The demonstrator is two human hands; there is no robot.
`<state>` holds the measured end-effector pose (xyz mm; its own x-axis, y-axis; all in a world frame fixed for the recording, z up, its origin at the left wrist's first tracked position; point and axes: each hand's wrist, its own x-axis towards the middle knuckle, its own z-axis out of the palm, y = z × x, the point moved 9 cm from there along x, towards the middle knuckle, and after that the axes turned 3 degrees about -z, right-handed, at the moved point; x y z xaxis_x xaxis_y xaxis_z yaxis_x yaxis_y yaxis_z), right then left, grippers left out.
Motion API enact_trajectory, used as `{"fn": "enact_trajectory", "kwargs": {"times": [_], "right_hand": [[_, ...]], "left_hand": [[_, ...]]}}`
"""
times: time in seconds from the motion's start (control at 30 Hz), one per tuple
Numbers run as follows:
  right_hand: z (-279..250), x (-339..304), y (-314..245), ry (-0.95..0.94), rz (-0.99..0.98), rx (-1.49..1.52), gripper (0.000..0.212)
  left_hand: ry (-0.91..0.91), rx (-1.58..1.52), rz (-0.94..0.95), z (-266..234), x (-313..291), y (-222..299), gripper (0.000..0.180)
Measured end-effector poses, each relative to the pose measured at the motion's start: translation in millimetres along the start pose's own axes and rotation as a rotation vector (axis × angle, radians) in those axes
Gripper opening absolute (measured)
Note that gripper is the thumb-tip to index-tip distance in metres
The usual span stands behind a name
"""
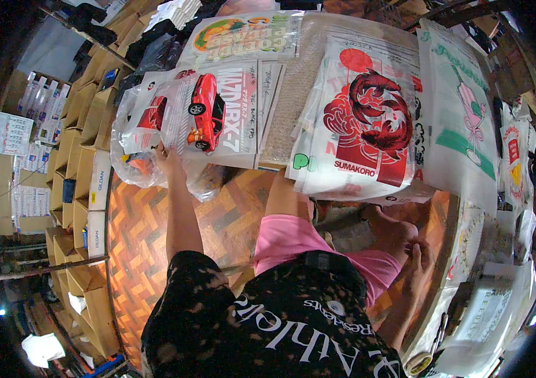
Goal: The person sorts and organizes various printed garment transfers by picking them up from a pile, turning them over, and stacking them onto different piles on the table.
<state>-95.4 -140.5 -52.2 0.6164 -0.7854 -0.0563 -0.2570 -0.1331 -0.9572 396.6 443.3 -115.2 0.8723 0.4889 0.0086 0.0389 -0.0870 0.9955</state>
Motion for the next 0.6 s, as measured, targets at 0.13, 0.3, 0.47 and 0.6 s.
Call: {"fn": "enact_trajectory", "kwargs": {"times": [0.13,0.3,0.47,0.6], "right_hand": [[-0.3,-3.3,2.2,-0.028,-0.014,0.028,0.022],[-8.1,-6.8,0.9,0.029,0.097,-0.083,0.020],[-1.7,-1.4,-1.9,0.009,0.044,0.035,0.022],[-1.4,-1.4,-4.9,0.034,0.022,0.085,0.021]], "left_hand": [[-0.044,-0.029,-0.014,2.1,-0.1,4.2,0.047],[-0.146,-0.016,-0.276,4.1,-6.3,-19.9,0.055],[-0.213,0.019,-0.312,29.5,-76.9,29.9,0.060],[-0.321,0.008,-0.307,36.5,-85.7,25.6,0.072]]}}
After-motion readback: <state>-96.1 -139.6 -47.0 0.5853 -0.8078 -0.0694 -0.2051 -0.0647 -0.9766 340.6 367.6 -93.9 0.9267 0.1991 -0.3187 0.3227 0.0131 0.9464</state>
